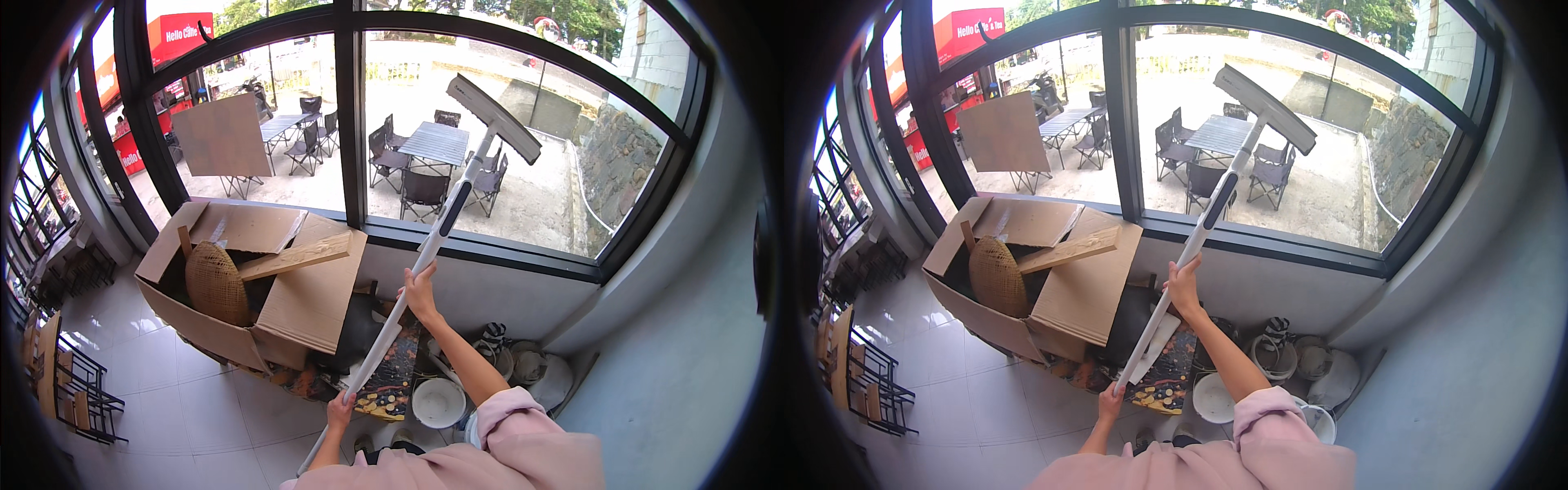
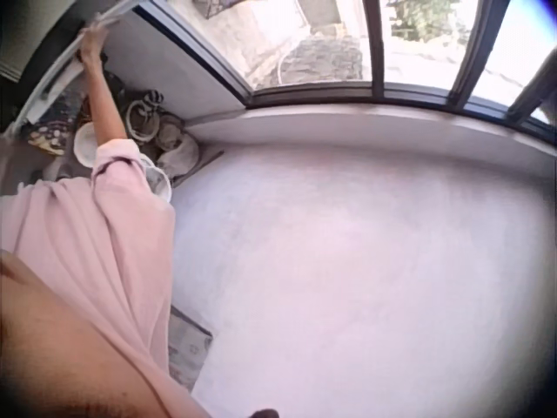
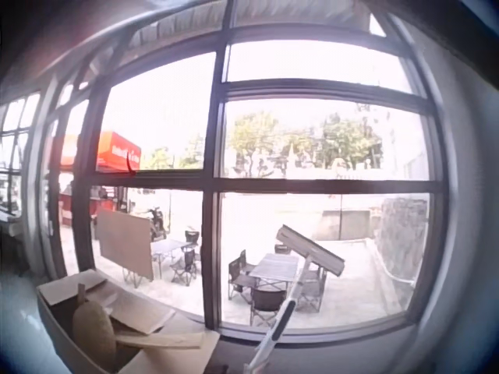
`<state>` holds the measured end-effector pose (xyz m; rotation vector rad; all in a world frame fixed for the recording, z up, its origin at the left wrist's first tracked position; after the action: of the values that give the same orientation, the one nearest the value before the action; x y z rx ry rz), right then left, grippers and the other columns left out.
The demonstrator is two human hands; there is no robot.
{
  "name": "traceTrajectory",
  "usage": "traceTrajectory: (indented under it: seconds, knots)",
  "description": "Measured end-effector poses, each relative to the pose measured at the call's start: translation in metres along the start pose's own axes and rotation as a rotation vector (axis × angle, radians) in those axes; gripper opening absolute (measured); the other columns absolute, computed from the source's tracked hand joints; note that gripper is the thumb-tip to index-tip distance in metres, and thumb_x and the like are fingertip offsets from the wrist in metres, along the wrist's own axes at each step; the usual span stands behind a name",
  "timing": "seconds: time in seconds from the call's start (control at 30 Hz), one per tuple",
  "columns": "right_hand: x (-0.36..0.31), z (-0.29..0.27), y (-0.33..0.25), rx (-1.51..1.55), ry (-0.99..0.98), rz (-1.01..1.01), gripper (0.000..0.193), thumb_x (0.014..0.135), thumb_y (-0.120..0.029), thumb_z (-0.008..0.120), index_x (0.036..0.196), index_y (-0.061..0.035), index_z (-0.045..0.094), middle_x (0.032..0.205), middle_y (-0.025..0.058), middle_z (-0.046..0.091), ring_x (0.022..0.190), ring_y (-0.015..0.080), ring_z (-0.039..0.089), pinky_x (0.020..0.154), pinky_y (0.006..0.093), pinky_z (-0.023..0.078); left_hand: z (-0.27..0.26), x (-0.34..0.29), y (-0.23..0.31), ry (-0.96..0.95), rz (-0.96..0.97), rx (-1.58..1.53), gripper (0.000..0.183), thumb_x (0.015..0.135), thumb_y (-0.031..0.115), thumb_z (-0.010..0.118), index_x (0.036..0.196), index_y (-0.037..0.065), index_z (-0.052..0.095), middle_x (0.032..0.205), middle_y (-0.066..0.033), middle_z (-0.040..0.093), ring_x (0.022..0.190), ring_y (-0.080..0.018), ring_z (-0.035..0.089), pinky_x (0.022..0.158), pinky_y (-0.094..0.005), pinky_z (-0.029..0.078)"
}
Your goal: The person wipes the surface of a large window with a long-handled squeegee, moving the tool across different panes of glass.
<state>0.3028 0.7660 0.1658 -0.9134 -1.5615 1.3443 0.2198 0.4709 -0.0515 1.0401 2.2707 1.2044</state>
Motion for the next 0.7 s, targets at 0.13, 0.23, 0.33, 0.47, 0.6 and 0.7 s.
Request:
traceTrajectory:
  seconds: [0.13,0.23,0.33,0.47,0.6,0.7]
  knots:
    - [0.013,-0.001,0.011,-0.176,0.032,0.039,0.064,0.087,-0.014,0.044,0.127,0.0015,-0.004,0.097,0.0287,0.045,0.06,0.0288,0.058,0.05,0.0354,0.049,0.033,0.003,0.0,-0.185,-0.052,-0.118,0.042,0.085,0.045,0.047,0.094,0.004,0.056,0.071,-0.0209,0.058,0.069,-0.039,0.056,0.06,-0.0417,0.043]
    - [0.008,0.0,0.069,-0.323,0.081,0.053,0.068,0.086,-0.013,0.044,0.128,0.0056,-0.006,0.106,0.0362,0.039,0.08,0.04,0.055,0.069,0.0422,0.047,0.06,-0.014,-0.031,-0.326,-0.112,-0.136,0.042,0.086,0.043,0.047,0.095,0.002,0.055,0.078,-0.0175,0.061,0.076,-0.033,0.06,0.065,-0.0388,0.044]
    - [-0.014,0.024,0.096,-0.295,0.046,0.144,0.069,0.085,-0.013,0.045,0.128,0.0064,-0.006,0.113,0.041,0.033,0.098,0.049,0.045,0.085,0.0475,0.037,0.058,-0.041,-0.071,-0.403,-0.199,-0.133,0.039,0.086,0.04,0.048,0.094,0.002,0.055,0.076,-0.0141,0.061,0.075,-0.0295,0.06,0.066,-0.0375,0.045]
    - [-0.032,0.038,0.111,-0.287,0.063,0.184,0.067,0.085,-0.012,0.046,0.128,0.004,-0.003,0.106,0.0347,0.039,0.075,0.0366,0.055,0.064,0.0409,0.047,0.04,-0.05,-0.089,-0.417,-0.224,-0.064,0.037,0.085,0.039,0.049,0.093,0.003,0.055,0.077,-0.0118,0.062,0.075,-0.0279,0.061,0.069,-0.0367,0.045]
    - [-0.039,0.043,0.096,-0.156,0.061,0.12,0.062,0.086,-0.011,0.047,0.127,0.0,0.002,0.095,0.0253,0.045,0.051,0.0222,0.053,0.043,0.0322,0.045,0.026,-0.038,-0.085,-0.347,-0.048,-0.221,0.034,0.085,0.024,0.053,0.111,0.004,0.046,0.1,-0.0184,0.057,0.094,-0.0307,0.056,0.078,-0.0369,0.043]
    - [-0.044,0.038,0.068,-0.159,0.152,0.09,0.057,0.087,-0.011,0.046,0.127,-0.0036,0.005,0.091,0.0208,0.047,0.049,0.0191,0.052,0.043,0.0308,0.044,0.025,-0.025,-0.073,-0.392,-0.02,-0.179,0.038,0.083,0.017,0.054,0.117,0.005,0.041,0.105,-0.02,0.054,0.098,-0.0331,0.054,0.082,-0.0372,0.042]
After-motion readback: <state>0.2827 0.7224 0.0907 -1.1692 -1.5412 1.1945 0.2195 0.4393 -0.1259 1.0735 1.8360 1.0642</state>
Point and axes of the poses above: each hand's wrist, its own x-axis towards the middle knuckle, its own z-axis out of the palm, y = z × x, the point moved 4 cm from there along x, towards the middle knuckle
